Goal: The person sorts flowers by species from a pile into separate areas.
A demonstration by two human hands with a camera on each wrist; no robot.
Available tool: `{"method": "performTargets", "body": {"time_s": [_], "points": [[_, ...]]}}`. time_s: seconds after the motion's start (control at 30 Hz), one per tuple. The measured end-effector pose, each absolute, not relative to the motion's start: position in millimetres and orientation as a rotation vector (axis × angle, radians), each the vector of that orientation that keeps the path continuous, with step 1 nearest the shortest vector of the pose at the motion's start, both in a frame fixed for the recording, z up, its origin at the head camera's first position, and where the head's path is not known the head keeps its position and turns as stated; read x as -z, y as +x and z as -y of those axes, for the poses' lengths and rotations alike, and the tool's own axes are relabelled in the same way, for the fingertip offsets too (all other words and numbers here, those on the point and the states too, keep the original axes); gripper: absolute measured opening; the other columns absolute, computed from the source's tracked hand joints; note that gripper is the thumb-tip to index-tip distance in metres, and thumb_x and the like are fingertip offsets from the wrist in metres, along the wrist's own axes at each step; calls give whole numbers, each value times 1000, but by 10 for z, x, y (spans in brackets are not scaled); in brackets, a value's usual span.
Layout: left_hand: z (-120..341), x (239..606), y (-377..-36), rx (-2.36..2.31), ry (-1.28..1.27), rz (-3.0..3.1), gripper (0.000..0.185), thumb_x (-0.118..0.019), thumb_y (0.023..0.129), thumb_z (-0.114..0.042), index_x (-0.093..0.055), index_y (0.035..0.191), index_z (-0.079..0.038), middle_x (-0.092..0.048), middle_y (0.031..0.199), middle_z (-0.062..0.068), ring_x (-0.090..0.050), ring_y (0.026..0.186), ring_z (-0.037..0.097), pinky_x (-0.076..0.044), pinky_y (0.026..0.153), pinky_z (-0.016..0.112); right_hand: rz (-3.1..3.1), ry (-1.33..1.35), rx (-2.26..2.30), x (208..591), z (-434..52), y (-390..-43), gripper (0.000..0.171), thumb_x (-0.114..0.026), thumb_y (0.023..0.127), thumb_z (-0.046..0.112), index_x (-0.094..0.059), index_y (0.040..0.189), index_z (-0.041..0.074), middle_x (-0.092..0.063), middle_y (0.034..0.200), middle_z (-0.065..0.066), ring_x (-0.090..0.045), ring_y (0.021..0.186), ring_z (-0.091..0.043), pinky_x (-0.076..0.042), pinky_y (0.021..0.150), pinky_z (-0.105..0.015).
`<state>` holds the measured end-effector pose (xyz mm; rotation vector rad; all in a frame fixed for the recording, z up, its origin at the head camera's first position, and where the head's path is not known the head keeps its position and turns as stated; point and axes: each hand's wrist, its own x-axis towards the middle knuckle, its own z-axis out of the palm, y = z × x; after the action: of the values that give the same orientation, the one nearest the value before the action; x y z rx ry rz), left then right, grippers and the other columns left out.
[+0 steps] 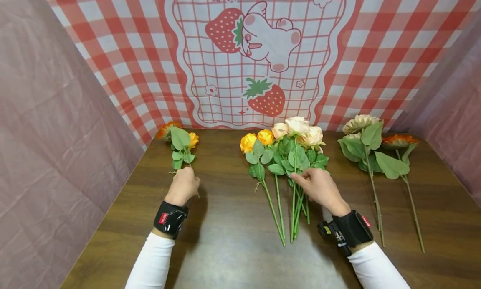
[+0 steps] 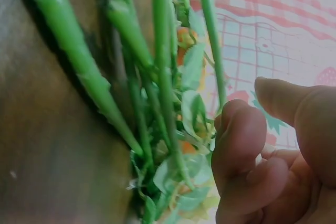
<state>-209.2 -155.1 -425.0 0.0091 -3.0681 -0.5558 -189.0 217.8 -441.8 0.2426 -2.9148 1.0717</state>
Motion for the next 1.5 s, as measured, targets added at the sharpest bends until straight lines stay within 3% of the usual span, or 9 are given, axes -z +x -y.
{"method": "performTargets", "body": {"time_s": [0.27, 0.37, 0.53, 0.7, 0.87, 0.97, 1.27, 1.43, 1.5], "points": [[1488, 4109, -2004, 594, 19, 3033, 22, -52, 87, -1, -62, 68, 3, -66, 66, 20, -68, 69, 42, -56, 68, 50, 2878, 253, -1021, 4330, -2186, -1831, 48, -60, 100, 35, -43, 59, 17, -24, 52, 6, -24, 46, -12, -21, 49, -27], [1442, 4077, -1965, 586, 7, 3005, 22, -53, 88, -2, -62, 67, 2, -66, 66, 20, -68, 70, 43, -55, 67, 51, 2863, 256, -1010, 4300, -2171, -1807, 47, -60, 100, 34, -43, 60, 16, -21, 55, 6, -20, 49, -11, -20, 51, -27], [1357, 4015, -1870, 584, -5, 2922, 17, -55, 89, -4, -60, 76, 6, -65, 77, 32, -67, 73, 48, -54, 64, 56, 2828, 291, -1010, 4232, -2133, -1766, 36, -61, 99, 30, -55, 69, 13, -28, 56, 5, -27, 50, -12, -23, 53, -28], [1204, 3906, -1719, 558, -67, 2797, 18, -61, 91, -8, -57, 83, 8, -64, 75, 34, -66, 70, 50, -53, 58, 56, 2802, 344, -1022, 4168, -2074, -1723, 29, -62, 99, 28, -62, 75, 12, -33, 55, 5, -31, 49, -12, -26, 54, -27], [976, 3791, -1491, 578, -189, 2695, 20, -63, 93, -9, -51, 81, 3, -61, 65, 26, -65, 60, 46, -50, 50, 53, 2766, 434, -1053, 4079, -1996, -1651, 18, -63, 99, 24, -69, 89, 11, -41, 58, 4, -36, 50, -11, -30, 54, -26], [808, 3769, -1338, 607, -295, 2676, 21, -62, 95, -9, -47, 82, -2, -57, 58, 16, -62, 51, 37, -48, 43, 44, 2732, 486, -1117, 4019, -1943, -1594, 15, -63, 98, 24, -71, 96, 10, -49, 61, 4, -43, 51, -10, -35, 52, -25], [306, 3917, -942, 627, -744, 2569, 25, -65, 93, -6, -41, 85, -6, -42, 49, -3, -51, 39, 16, -29, 35, 22, 2659, 671, -1563, 3872, -1770, -1367, 29, -58, 101, 23, -62, 123, 3, -67, 85, -2, -61, 59, -15, -50, 52, -30], [193, 4045, -894, 631, -923, 2518, 23, -66, 94, -8, -44, 87, -7, -43, 52, -5, -51, 41, 12, -26, 37, 19, 2553, 726, -1714, 3815, -1714, -1295, 21, -57, 102, 14, -59, 117, 1, -65, 78, -10, -57, 51, -16, -47, 44, -32], [170, 4077, -891, 631, -960, 2498, 20, -66, 95, -11, -48, 89, -7, -49, 54, -4, -54, 43, 13, -30, 38, 20, 2533, 719, -1736, 3788, -1727, -1283, 17, -56, 102, 13, -60, 112, 1, -65, 76, -12, -56, 50, -16, -46, 43, -32]]}}
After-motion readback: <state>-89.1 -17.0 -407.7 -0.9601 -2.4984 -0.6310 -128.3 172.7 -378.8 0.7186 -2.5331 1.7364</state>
